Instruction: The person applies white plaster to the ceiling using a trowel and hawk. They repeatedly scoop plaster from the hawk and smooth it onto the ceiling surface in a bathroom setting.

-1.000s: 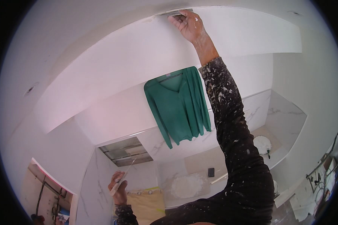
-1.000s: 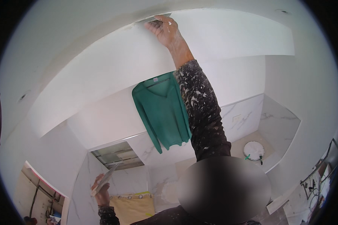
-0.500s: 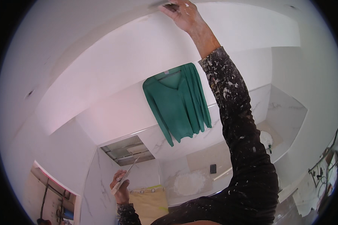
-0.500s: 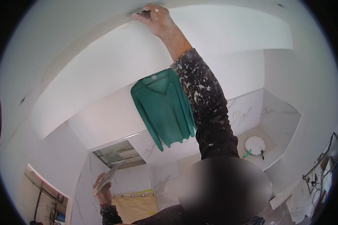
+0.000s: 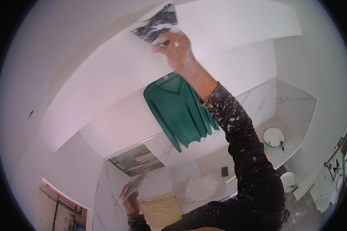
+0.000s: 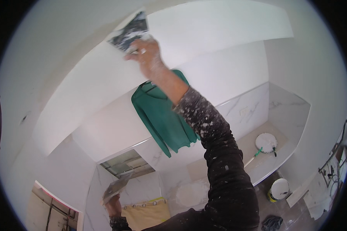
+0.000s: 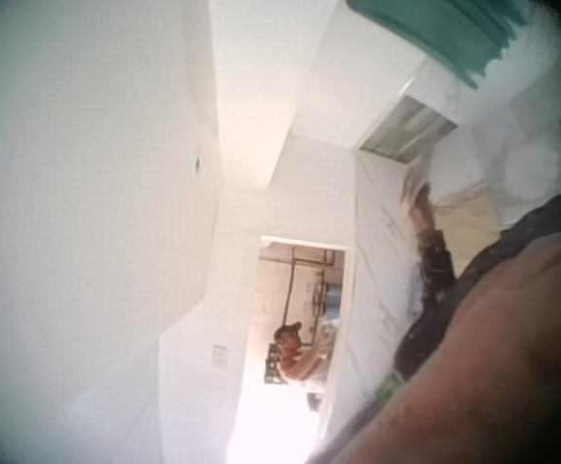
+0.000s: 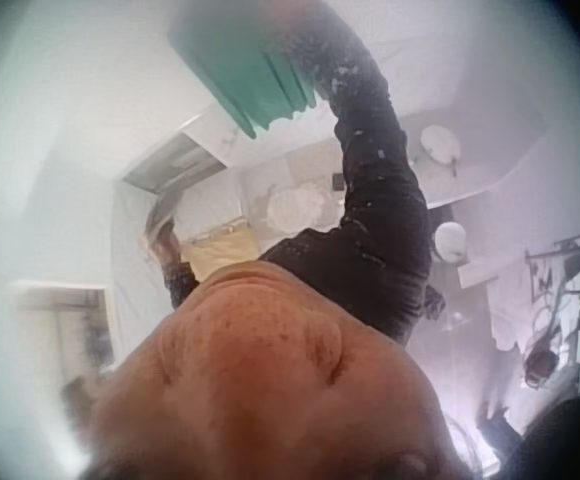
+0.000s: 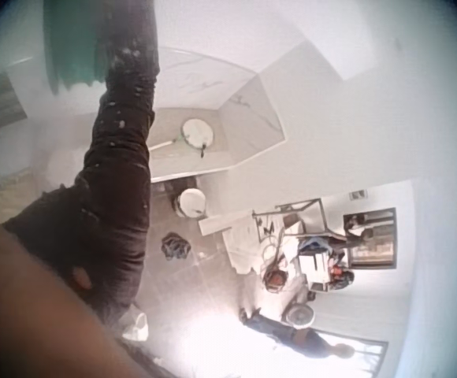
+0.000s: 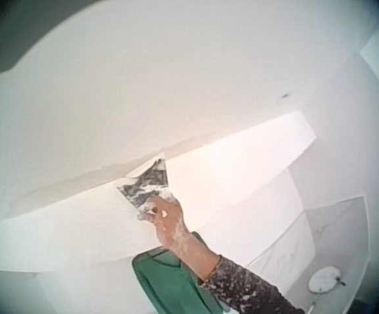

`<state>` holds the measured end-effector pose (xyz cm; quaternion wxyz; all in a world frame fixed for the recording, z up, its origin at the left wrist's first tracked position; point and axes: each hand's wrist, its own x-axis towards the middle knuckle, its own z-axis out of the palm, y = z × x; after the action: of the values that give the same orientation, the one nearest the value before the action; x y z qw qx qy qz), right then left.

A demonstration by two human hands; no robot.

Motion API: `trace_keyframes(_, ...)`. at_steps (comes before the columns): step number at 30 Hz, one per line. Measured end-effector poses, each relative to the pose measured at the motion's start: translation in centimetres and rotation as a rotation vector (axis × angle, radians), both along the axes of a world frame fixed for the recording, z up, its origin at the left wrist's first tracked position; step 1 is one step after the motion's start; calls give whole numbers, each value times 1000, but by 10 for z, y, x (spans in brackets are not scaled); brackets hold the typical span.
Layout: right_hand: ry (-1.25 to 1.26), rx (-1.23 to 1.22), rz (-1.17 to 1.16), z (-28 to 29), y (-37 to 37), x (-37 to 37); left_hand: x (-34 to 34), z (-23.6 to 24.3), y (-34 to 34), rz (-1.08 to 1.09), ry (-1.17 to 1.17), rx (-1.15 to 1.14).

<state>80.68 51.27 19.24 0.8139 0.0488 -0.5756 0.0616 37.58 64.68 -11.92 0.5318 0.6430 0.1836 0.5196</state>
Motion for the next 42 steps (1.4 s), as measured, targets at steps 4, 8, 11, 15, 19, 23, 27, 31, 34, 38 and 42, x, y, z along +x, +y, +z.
trace_keyframes(4,153,-216,-319,19,-10,70,-15,-8,1,15,28,-3)
trace_keyframes(8,139,-245,-59,40,-24,107,-21,-16,2,50,33,-29)
trace_keyframes(11,21,-184,-107,57,-27,114,-23,-19,1,49,27,-50)
trace_keyframes(15,6,-126,-115,79,-19,126,-24,-22,-1,71,50,-38)
trace_keyframes(19,-69,-115,-639,87,-14,142,-24,-22,-2,44,28,-51)
trace_keyframes(23,-104,-166,-548,91,-23,130,-24,-22,-2,42,23,-29)
trace_keyframes(27,-151,-257,-998,97,-40,87,-24,-23,-2,39,24,-49)
trace_keyframes(31,-178,-341,-1513,101,-66,49,-25,-25,-1,23,-14,-89)
trace_keyframes(34,-246,-33,-838,108,-77,25,-22,-25,-1,11,-10,-104)
trace_keyframes(38,-182,4,-59,90,-111,-4,-14,-22,-5,26,6,-67)
trace_keyframes(42,-356,37,-1970,29,-145,-9,-4,-18,-16,43,-12,-84)
